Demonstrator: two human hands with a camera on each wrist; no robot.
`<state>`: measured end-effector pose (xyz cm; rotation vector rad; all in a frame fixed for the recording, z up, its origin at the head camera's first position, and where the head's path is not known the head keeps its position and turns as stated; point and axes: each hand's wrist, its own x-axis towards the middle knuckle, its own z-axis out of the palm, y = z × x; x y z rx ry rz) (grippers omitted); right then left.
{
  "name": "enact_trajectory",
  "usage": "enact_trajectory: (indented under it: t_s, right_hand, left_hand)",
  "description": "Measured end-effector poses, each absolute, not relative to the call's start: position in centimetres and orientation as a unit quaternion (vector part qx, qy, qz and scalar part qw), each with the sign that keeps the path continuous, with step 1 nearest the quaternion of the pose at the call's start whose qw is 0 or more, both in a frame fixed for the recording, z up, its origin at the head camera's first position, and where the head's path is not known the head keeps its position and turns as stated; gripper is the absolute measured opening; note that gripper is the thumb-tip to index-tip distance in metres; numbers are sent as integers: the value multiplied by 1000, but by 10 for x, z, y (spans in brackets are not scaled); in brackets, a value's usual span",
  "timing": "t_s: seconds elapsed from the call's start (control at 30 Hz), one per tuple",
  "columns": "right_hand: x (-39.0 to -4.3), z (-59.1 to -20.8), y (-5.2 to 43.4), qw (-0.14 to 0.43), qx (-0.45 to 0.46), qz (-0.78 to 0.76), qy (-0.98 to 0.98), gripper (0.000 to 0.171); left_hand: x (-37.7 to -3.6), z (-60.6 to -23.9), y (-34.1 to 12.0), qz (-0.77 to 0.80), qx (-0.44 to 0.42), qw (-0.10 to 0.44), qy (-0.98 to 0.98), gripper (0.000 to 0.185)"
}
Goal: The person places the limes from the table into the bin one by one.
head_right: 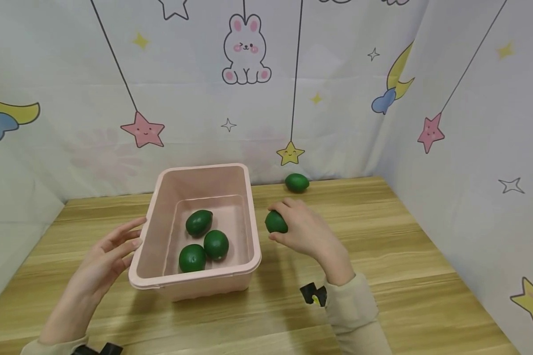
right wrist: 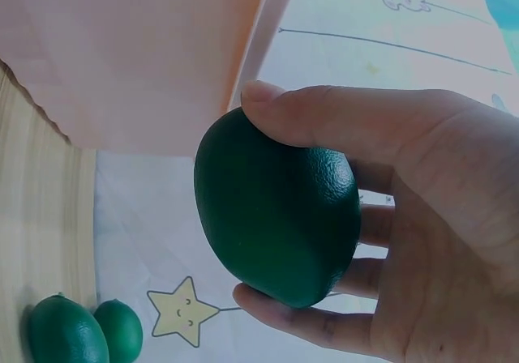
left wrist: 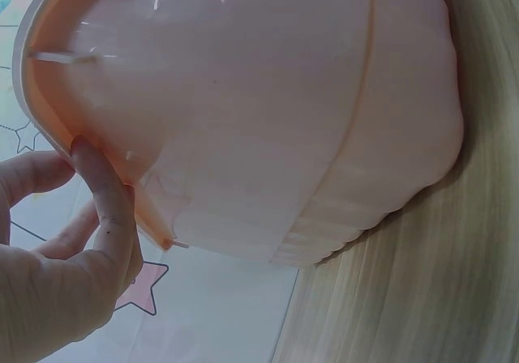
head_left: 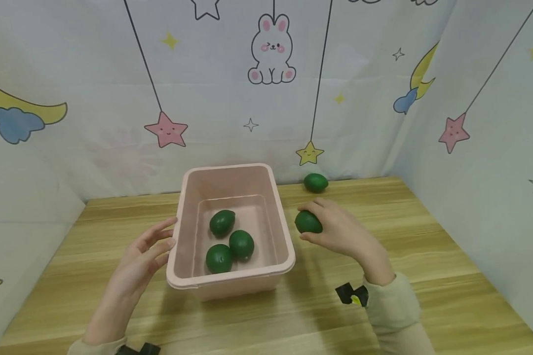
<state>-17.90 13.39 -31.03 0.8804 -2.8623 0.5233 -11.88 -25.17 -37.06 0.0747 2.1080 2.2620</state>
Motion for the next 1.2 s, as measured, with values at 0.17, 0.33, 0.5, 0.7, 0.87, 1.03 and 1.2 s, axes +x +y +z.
enact_trajectory:
  t_s: [0.17, 0.33, 0.5, 0.7, 0.87, 1.03, 1.2]
  right_hand:
    - [-178, -305, 133, 53, 289, 174, -940, 53]
    - [-178, -299, 131, 46, 285, 175, -941, 53]
    - [-179, -293, 129, 54, 294, 168, -939, 50]
    - [-181, -285, 126, 64, 312, 150, -936, 48]
    - [-181, -279, 125, 63, 319, 144, -935, 49]
    - [-181, -273, 123, 69, 327, 142, -932, 51]
    - [-181, -268, 120, 78, 335, 139, -928, 52]
  left_hand:
    - [-118, -370, -252, 729, 23, 27, 684, 45]
    - [-118, -370, -252, 732, 27, 25, 681, 45]
    - [-119, -371, -252, 733, 26, 22, 680, 44]
    - [-119, -371, -252, 730, 25, 22, 682, 45]
    - [-119, -370, -252, 730, 22, 23, 683, 44]
    - [-119, -370, -252, 729, 17, 24, 684, 45]
    - [-119, -370, -252, 726, 16, 25, 687, 45]
